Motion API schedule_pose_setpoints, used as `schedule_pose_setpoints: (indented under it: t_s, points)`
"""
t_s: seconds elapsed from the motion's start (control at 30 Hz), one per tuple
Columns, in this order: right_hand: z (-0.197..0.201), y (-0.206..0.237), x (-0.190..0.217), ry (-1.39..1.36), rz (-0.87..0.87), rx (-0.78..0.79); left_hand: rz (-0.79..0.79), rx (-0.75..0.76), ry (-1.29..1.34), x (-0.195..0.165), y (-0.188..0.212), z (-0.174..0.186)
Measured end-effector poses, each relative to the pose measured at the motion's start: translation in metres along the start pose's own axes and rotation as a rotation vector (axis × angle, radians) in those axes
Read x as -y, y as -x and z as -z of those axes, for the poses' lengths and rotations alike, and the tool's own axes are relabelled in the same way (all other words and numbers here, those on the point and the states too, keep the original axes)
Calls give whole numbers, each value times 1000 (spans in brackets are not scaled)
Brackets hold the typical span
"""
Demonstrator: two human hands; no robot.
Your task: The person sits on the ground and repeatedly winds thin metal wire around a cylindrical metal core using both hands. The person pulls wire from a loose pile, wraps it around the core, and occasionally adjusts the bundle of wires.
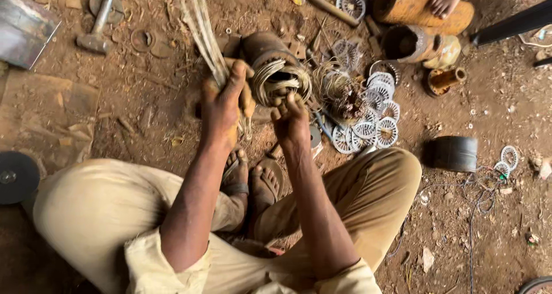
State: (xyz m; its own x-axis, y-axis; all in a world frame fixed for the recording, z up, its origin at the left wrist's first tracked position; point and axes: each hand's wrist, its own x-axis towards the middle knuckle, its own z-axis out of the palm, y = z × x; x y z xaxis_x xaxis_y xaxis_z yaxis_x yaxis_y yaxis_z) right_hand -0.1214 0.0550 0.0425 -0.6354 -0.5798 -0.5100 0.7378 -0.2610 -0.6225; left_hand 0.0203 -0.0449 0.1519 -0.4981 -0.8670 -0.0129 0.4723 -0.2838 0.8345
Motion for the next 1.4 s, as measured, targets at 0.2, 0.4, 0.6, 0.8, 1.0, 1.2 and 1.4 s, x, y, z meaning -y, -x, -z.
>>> schedule_pose_setpoints:
  t_s: [0.2, 0.4, 0.6, 0.8, 1.0, 1.2, 1.4]
  points:
    - [-8, -6, -3, -90, 7, 88, 19, 19, -65, 6, 4, 1]
    - [-3, -12, -5, 27, 20, -7, 35, 23, -102, 10, 6, 5]
    - [0, -3, -5, -1, 39, 132, 68, -21, -218, 13, 2, 9]
    - [-9, -23, -2, 35, -15, -61, 63, 20, -193, 16, 7, 8]
    - [5, -19, -9, 86, 24, -32, 82, -6, -191, 11, 5, 10]
    - [6, -18, -19, -263, 24, 70, 88, 14, -189, 16, 4, 12]
    - [2, -19, -7, -243, -94, 291, 84, 6, -217, 19, 1, 13]
